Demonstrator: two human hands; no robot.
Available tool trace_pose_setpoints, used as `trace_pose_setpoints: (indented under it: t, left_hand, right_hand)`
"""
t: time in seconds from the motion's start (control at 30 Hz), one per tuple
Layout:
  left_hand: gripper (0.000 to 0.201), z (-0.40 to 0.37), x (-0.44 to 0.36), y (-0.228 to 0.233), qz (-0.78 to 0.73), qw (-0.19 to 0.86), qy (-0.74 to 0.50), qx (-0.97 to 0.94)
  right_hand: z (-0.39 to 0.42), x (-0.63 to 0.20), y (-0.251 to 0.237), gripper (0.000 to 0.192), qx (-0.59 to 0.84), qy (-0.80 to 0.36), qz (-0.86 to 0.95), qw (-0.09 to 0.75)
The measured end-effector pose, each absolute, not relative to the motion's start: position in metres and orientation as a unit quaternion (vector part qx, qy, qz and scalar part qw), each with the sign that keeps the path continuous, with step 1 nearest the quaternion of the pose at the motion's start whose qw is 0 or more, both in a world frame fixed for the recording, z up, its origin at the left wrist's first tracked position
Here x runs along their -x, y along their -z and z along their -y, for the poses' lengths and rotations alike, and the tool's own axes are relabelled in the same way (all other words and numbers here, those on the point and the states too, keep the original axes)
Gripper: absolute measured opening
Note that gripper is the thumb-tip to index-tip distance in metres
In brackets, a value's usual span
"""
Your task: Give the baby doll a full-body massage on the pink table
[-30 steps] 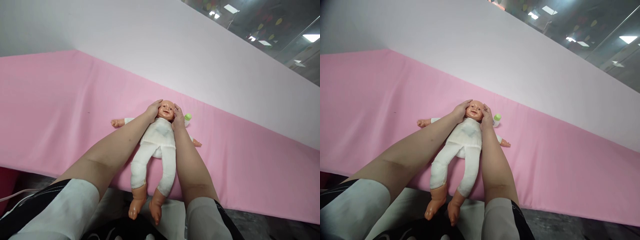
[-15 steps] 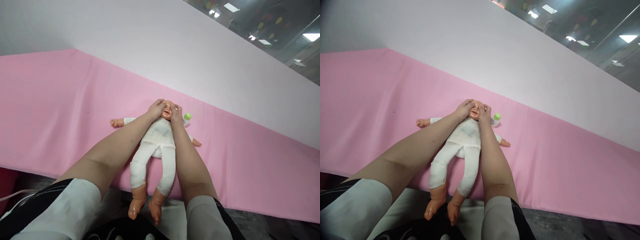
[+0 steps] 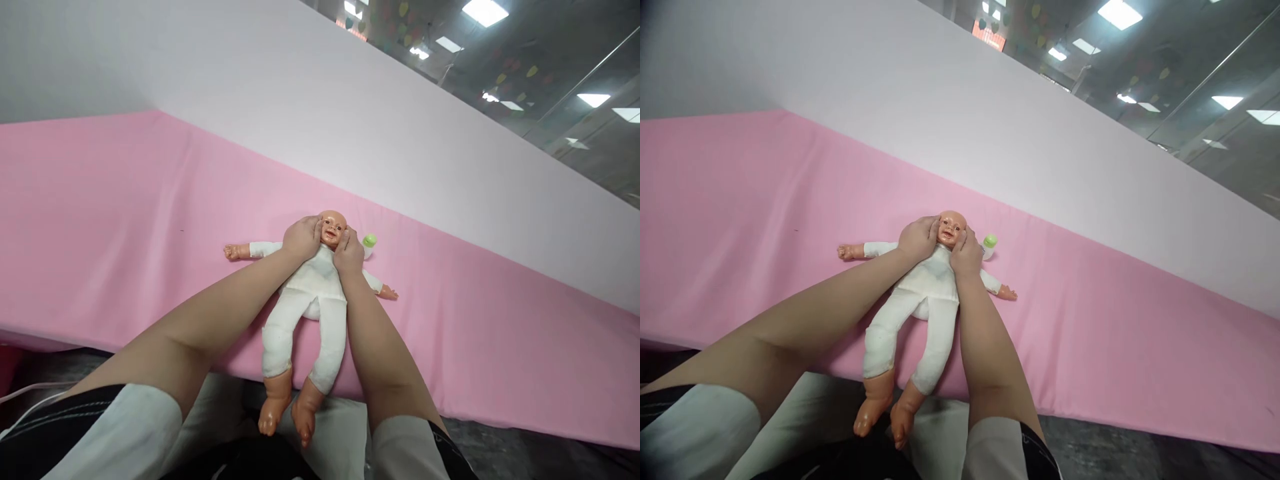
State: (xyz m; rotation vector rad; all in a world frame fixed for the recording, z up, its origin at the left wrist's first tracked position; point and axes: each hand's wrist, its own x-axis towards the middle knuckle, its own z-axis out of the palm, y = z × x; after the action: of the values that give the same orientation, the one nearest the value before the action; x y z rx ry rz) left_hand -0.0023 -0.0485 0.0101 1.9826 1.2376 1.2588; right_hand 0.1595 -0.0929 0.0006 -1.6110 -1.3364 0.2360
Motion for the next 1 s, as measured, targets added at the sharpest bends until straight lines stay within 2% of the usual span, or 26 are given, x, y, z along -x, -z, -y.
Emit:
trace_pose_setpoints:
  t: [0.1,0.23,0.33,0.57,0.83,1.0]
  left_hand:
    - [0.056,0.050,0.012,-0.005,-0.423,0.253,-0.438,-0.752]
    - [0.070,0.046,0.017,-0.005,-0.393,0.278,-0.427,-0.765]
    - [0.078,0.042,0.015,-0.005,-0.384,0.301,-0.427,-0.761]
    - [0.078,0.040,0.013,-0.002,-0.398,0.322,-0.429,-0.744]
    - [0.071,0.030,0.011,0.009,-0.401,0.379,-0.467,-0.691]
    - [0.065,0.026,0.011,0.012,-0.403,0.384,-0.476,-0.681]
  right_hand:
    - [0.100,-0.167,-0.001,0.066,0.646,-0.121,0.576,0.486]
    - [0.098,-0.175,-0.003,0.097,0.628,-0.195,0.571,0.492]
    - [0.094,-0.175,-0.005,0.107,0.621,-0.218,0.550,0.514]
    - [0.094,-0.173,-0.004,0.102,0.634,-0.204,0.549,0.505]
    - [0.090,-0.179,0.001,0.068,0.563,-0.203,0.568,0.565]
    - [0.089,-0.177,0.003,0.060,0.563,-0.188,0.567,0.571]
